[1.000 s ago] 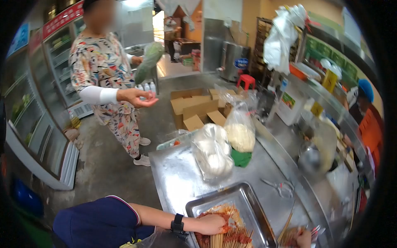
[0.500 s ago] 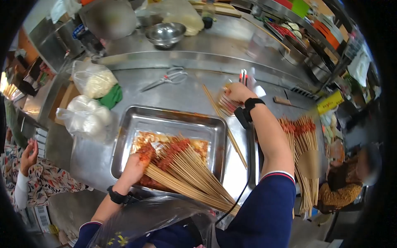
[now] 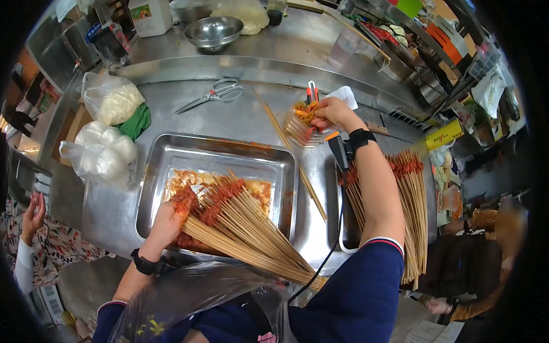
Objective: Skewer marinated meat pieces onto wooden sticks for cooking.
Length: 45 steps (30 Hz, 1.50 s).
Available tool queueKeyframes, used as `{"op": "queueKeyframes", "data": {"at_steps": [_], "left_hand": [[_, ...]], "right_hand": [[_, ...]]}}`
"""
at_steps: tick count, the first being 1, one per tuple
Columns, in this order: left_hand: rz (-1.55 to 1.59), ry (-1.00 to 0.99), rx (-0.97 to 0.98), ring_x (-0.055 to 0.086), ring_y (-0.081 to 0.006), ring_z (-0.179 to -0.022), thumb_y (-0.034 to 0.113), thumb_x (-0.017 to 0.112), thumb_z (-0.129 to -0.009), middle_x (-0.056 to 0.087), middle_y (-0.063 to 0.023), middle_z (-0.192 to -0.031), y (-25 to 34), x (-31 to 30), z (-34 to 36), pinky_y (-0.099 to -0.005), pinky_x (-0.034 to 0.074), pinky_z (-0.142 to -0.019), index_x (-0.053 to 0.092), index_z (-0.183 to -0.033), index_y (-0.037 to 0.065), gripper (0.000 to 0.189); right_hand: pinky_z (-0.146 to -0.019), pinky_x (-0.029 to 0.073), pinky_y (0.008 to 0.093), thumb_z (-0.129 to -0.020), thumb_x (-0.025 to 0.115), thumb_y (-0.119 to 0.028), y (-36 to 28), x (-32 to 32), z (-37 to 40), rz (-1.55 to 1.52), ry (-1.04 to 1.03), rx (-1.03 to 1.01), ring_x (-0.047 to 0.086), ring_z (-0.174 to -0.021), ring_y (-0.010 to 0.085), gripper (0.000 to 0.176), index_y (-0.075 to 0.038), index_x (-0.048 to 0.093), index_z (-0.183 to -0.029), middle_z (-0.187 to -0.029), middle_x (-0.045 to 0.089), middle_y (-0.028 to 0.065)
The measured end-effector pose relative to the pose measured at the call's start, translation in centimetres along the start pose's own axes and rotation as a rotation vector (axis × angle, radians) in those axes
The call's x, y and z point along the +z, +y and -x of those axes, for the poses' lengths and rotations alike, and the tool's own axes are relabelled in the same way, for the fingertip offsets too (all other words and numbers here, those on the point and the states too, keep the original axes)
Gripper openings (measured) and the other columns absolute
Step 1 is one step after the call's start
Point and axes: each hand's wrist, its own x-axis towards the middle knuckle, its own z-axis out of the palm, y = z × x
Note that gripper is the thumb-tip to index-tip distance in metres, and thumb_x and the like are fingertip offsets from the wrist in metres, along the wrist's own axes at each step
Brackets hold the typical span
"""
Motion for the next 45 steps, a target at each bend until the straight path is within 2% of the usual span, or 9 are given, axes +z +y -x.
{"op": "queueKeyframes", "data": {"at_steps": [5,11,17,19,23,25,30,38,45], "left_hand": [[0.064,0.074,0.009,0.054,-0.0421,-0.068,0.016,0.052,-0.078,0.055,-0.0264,-0.069,0.5,0.0,-0.2,-0.0458,0.042,-0.061,0.058,-0.074,-0.006,0.023],[0.053,0.044,-0.02,0.055,-0.0417,-0.069,0.018,0.051,-0.08,0.055,-0.0262,-0.069,0.9,-0.2,-0.4,-0.0452,0.042,-0.06,0.058,-0.074,-0.006,0.025],[0.111,0.09,0.031,0.054,-0.0416,-0.067,0.018,0.052,-0.08,0.054,-0.0257,-0.067,0.3,0.4,-0.4,-0.0446,0.041,-0.058,0.057,-0.072,-0.005,0.026],[0.006,-0.017,-0.021,0.055,-0.0381,-0.073,0.012,0.048,-0.081,0.056,-0.0257,-0.077,0.2,0.0,-0.4,-0.0386,0.043,-0.064,0.057,-0.086,-0.006,0.021],[-0.022,-0.048,-0.055,0.055,-0.0398,-0.076,0.008,0.046,-0.08,0.056,-0.0264,-0.081,0.9,-0.5,-0.4,-0.0381,0.044,-0.067,0.057,-0.091,-0.006,0.021],[0.015,0.056,0.018,0.053,-0.0412,-0.067,0.015,0.051,-0.079,0.054,-0.0257,-0.069,0.1,0.2,-0.5,-0.0432,0.041,-0.059,0.056,-0.075,-0.006,0.022],[0.02,0.112,0.084,0.052,-0.0421,-0.062,0.017,0.054,-0.079,0.052,-0.0259,-0.062,0.5,0.0,-0.8,-0.046,0.04,-0.055,0.055,-0.066,-0.006,0.027],[0.025,0.113,0.065,0.052,-0.0421,-0.062,0.017,0.055,-0.079,0.052,-0.0255,-0.062,-0.5,0.5,-0.4,-0.0459,0.039,-0.055,0.056,-0.066,-0.006,0.026],[-0.029,-0.024,-0.001,0.055,-0.0405,-0.077,0.006,0.045,-0.078,0.056,-0.0265,-0.081,-0.2,0.0,-0.3,-0.0399,0.043,-0.066,0.057,-0.089,-0.005,0.02]], "right_hand": [[-0.045,0.049,0.025,-0.072,0.065,-0.007,-0.4,0.1,0.2,0.477,-0.028,-0.054,0.061,-0.055,0.0131,0.014,0.0,0.063,-0.084,-0.067,0.062,0.0044],[-0.061,0.05,0.0363,-0.067,0.06,-0.01,-2.5,2.3,-0.8,0.975,0.448,-0.587,0.063,-0.068,0.0269,0.017,-0.003,0.064,-0.081,-0.072,0.063,0.0158],[-0.07,0.05,0.0383,-0.069,0.057,-0.008,-2.1,5.2,-3.8,1.304,0.306,-0.497,0.062,-0.08,0.0321,0.013,-0.005,0.067,-0.077,-0.083,0.064,0.0162],[-0.07,0.05,0.0382,-0.069,0.058,-0.009,-1.0,5.0,-5.2,1.319,0.293,-0.534,0.062,-0.08,0.0324,0.013,-0.005,0.067,-0.078,-0.083,0.064,0.0163],[-0.07,0.049,0.0378,-0.066,0.063,-0.012,-1.6,4.3,-5.2,1.198,0.257,-0.502,0.061,-0.078,0.0322,0.015,-0.005,0.067,-0.079,-0.08,0.064,0.0157],[-0.07,0.048,0.0384,-0.063,0.067,-0.015,-2.3,3.8,-3.3,1.05,0.307,-0.515,0.06,-0.075,0.0319,0.018,-0.006,0.068,-0.078,-0.077,0.064,0.0143],[-0.055,0.051,0.0239,-0.076,0.064,-0.005,-2.3,1.6,-2.4,0.56,0.153,-0.332,0.062,-0.058,0.0116,0.016,0.003,0.066,-0.09,-0.072,0.065,0.0087],[-0.057,0.05,0.0168,-0.083,0.061,-0.012,-3.4,0.2,-0.2,-0.065,0.113,-0.16,0.061,-0.066,0.0088,0.025,0.007,0.059,-0.1,-0.08,0.063,0.0072],[-0.059,0.049,0.0147,-0.085,0.061,-0.02,-5.1,-1.9,2.5,-0.155,0.094,-0.165,0.058,-0.063,0.0052,0.029,0.004,0.058,-0.101,-0.079,0.062,0.0042]]}}
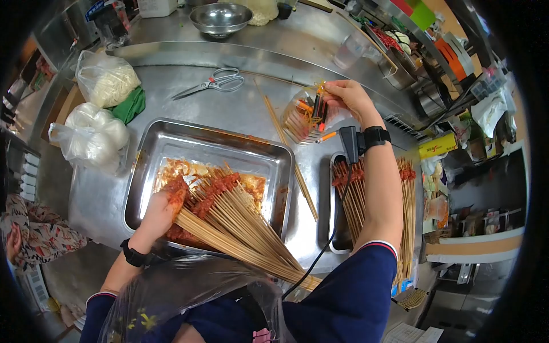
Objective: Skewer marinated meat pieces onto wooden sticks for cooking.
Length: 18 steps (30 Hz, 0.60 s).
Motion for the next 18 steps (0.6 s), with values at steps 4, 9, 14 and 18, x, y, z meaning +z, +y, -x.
{"op": "queueKeyframes", "data": {"at_steps": [4,9,14,18], "left_hand": [[-0.006,0.008,0.018,0.054,-0.0414,-0.075,0.007,0.046,-0.078,0.056,-0.0265,-0.079,0.1,0.0,0.0,-0.041,0.043,-0.065,0.058,-0.087,-0.005,0.019],[-0.019,0.022,-0.022,0.054,-0.0414,-0.073,0.012,0.049,-0.078,0.055,-0.0267,-0.076,0.5,-0.1,0.2,-0.0421,0.043,-0.063,0.057,-0.081,-0.005,0.019],[-0.031,0.081,-0.017,0.055,-0.0403,-0.066,0.026,0.055,-0.079,0.055,-0.0247,-0.065,0.4,0.2,0.2,-0.0461,0.043,-0.061,0.057,-0.064,-0.006,0.035],[-0.092,0.044,-0.076,0.059,-0.0384,-0.07,0.031,0.051,-0.079,0.06,-0.023,-0.073,0.3,0.6,0.1,-0.0455,0.046,-0.064,0.062,-0.072,-0.004,0.037]], "right_hand": [[-0.059,0.051,0.0179,-0.082,0.062,-0.013,0.2,-0.1,-0.2,0.068,0.038,-0.036,0.061,-0.064,0.0092,0.023,0.006,0.058,-0.096,-0.08,0.063,0.0083],[-0.058,0.051,0.0195,-0.082,0.061,-0.008,-0.3,0.5,-1.0,0.274,0.095,-0.085,0.061,-0.064,0.0104,0.018,0.006,0.059,-0.094,-0.079,0.063,0.0085],[-0.059,0.051,0.0195,-0.083,0.06,-0.009,-5.0,3.1,-0.1,0.11,0.114,-0.241,0.061,-0.066,0.0105,0.018,0.005,0.058,-0.095,-0.08,0.063,0.0073],[-0.063,0.051,0.0187,-0.084,0.06,-0.011,-13.4,11.3,2.6,-0.052,-0.161,-0.293,0.061,-0.069,0.0101,0.02,0.003,0.057,-0.098,-0.083,0.063,0.0066]]}}
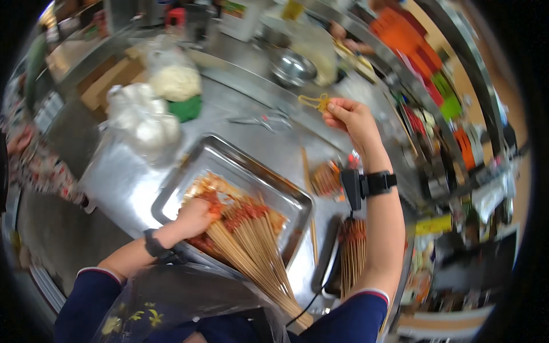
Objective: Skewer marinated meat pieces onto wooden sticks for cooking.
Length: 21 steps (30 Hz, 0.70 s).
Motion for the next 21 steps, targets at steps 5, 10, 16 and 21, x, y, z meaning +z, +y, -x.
{"op": "queueKeyframes", "data": {"at_steps": [5,10,16,21], "left_hand": [[0.072,0.022,-0.008,0.059,-0.037,-0.068,0.035,0.052,-0.079,0.059,-0.0221,-0.07,0.6,-0.3,0.5,-0.0437,0.047,-0.064,0.063,-0.071,-0.002,0.04],[0.141,0.017,-0.03,0.061,-0.0351,-0.081,0.026,0.052,-0.077,0.062,-0.0224,-0.085,0.5,-0.4,0.6,-0.0427,0.048,-0.074,0.064,-0.083,-0.004,0.033],[0.223,0.084,0.08,0.061,-0.0366,-0.075,0.024,0.051,-0.077,0.061,-0.0229,-0.076,-0.5,-0.6,1.5,-0.0442,0.048,-0.069,0.061,-0.077,-0.003,0.029],[0.271,0.099,0.129,0.06,-0.0381,-0.069,0.026,0.054,-0.077,0.059,-0.0235,-0.071,-0.2,-1.3,1.3,-0.0442,0.048,-0.063,0.059,-0.075,-0.005,0.031]], "right_hand": [[-0.065,0.052,0.0186,-0.084,0.061,-0.012,-8.7,16.0,-0.1,-0.108,-0.438,-0.072,0.061,-0.072,0.01,0.023,0.002,0.056,-0.1,-0.086,0.062,0.0071],[-0.067,0.052,0.0219,-0.083,0.061,-0.011,-13.3,32.2,1.3,-0.077,-0.807,-0.148,0.061,-0.072,0.0124,0.026,0.005,0.056,-0.102,-0.085,0.062,0.0086],[-0.067,0.052,0.0207,-0.084,0.06,-0.011,-15.0,44.5,3.7,-0.059,-0.992,-0.179,0.061,-0.072,0.012,0.024,0.004,0.055,-0.102,-0.087,0.061,0.0082],[-0.06,0.051,0.0224,-0.08,0.062,-0.011,-14.6,49.0,3.3,0.089,-0.921,-0.341,0.061,-0.069,0.0121,0.02,0.004,0.062,-0.094,-0.079,0.064,0.0093]]}}
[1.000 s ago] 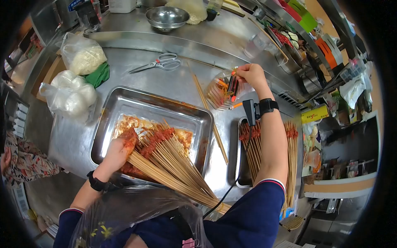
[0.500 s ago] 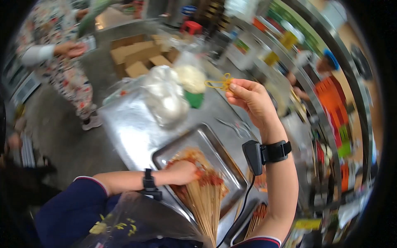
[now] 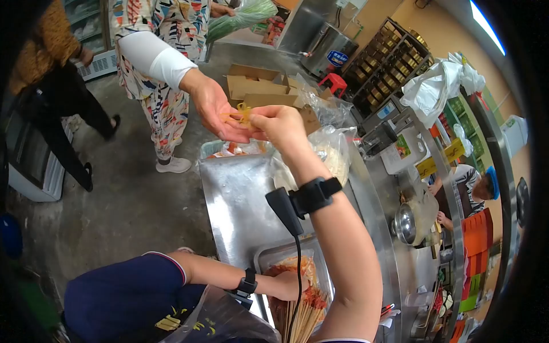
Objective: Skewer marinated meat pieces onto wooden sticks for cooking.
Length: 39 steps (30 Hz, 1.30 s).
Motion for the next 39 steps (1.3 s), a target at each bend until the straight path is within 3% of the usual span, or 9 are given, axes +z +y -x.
{"op": "queueKeyframes", "data": {"at_steps": [2,5,10,13,19,22,27,31,39], "left_hand": [[0.002,-0.037,-0.01,0.06,-0.0375,-0.067,0.028,0.056,-0.077,0.059,-0.0227,-0.069,0.1,-0.6,-0.1,-0.044,0.048,-0.061,0.058,-0.073,-0.006,0.034],[-0.012,0.025,0.046,0.06,-0.0365,-0.066,0.027,0.056,-0.077,0.058,-0.0226,-0.067,-0.7,-0.2,-0.5,-0.0438,0.048,-0.061,0.058,-0.072,-0.006,0.033],[-0.02,-0.022,-0.038,0.06,-0.0362,-0.067,0.025,0.057,-0.076,0.059,-0.0229,-0.071,0.5,-1.7,-0.5,-0.0427,0.048,-0.061,0.058,-0.072,-0.005,0.03],[-0.025,-0.075,-0.071,0.061,-0.0347,-0.074,0.024,0.055,-0.076,0.06,-0.0217,-0.078,0.5,-1.2,-1.2,-0.0425,0.048,-0.066,0.061,-0.077,-0.002,0.027],[-0.09,-0.169,-0.253,0.061,-0.0335,-0.078,0.032,0.045,-0.084,0.062,-0.0214,-0.081,3.0,-2.9,-0.5,-0.0422,0.047,-0.073,0.064,-0.084,-0.001,0.039],[0.03,-0.151,-0.26,0.063,-0.0327,-0.07,0.03,0.046,-0.085,0.062,-0.0198,-0.073,1.3,-1.3,-0.9,-0.0405,0.049,-0.062,0.063,-0.082,-0.002,0.037],[-0.193,0.003,0.025,0.056,-0.0418,-0.07,0.027,0.048,-0.081,0.057,-0.0268,-0.073,0.0,-0.1,-0.8,-0.0468,0.044,-0.064,0.06,-0.075,-0.006,0.036],[-0.236,-0.013,0.027,0.055,-0.0432,-0.069,0.024,0.046,-0.08,0.056,-0.0278,-0.073,1.3,-0.5,-0.7,-0.0479,0.042,-0.064,0.058,-0.073,-0.008,0.035],[-0.071,-0.005,0.04,0.054,-0.0422,-0.067,0.027,0.047,-0.081,0.054,-0.0282,-0.069,2.7,-0.5,-1.3,-0.0454,0.041,-0.06,0.056,-0.073,-0.009,0.037]], "right_hand": [[-0.062,0.05,0.0277,-0.076,0.061,-0.015,0.5,0.6,-1.6,0.398,0.039,-0.05,0.062,-0.069,0.0142,0.021,-0.001,0.068,-0.091,-0.075,0.066,0.0112],[-0.068,0.048,0.0314,-0.076,0.058,-0.019,0.4,1.6,-2.6,0.461,0.033,-0.142,0.064,-0.072,0.0182,0.023,-0.004,0.069,-0.089,-0.075,0.067,0.0121],[-0.079,0.042,0.0226,-0.087,0.053,-0.018,-0.3,-1.8,-1.6,0.176,-0.002,-0.215,0.053,-0.093,0.009,0.039,0.0,0.05,-0.122,-0.109,0.058,0.0086],[-0.083,0.042,0.0246,-0.088,0.053,-0.022,-1.9,-6.1,2.7,0.138,0.081,-0.181,0.053,-0.098,0.0106,0.037,-0.003,0.052,-0.12,-0.109,0.058,0.0033],[-0.08,0.044,0.0245,-0.089,0.053,-0.02,-1.8,-11.7,22.9,0.243,0.115,0.287,0.055,-0.091,0.0097,0.029,-0.001,0.056,-0.11,-0.099,0.06,0.0024],[-0.076,0.045,0.0259,-0.086,0.054,-0.016,1.6,-10.3,35.5,0.293,0.211,0.512,0.057,-0.085,0.0111,0.028,0.003,0.058,-0.106,-0.093,0.063,0.0061],[-0.067,0.048,0.0242,-0.083,0.058,-0.01,7.8,-3.3,49.0,0.261,0.55,0.638,0.058,-0.073,0.0095,0.021,0.004,0.059,-0.098,-0.081,0.064,0.0082],[-0.068,0.047,0.0261,-0.079,0.062,-0.013,10.8,0.3,50.0,0.26,0.697,0.569,0.061,-0.074,0.0149,0.025,0.003,0.059,-0.099,-0.081,0.063,0.0104],[-0.074,0.046,0.0385,-0.067,0.071,-0.021,14.7,0.7,45.5,0.55,0.504,0.378,0.057,-0.086,0.0366,0.049,0.004,0.053,-0.105,-0.09,0.061,0.0189]]}}
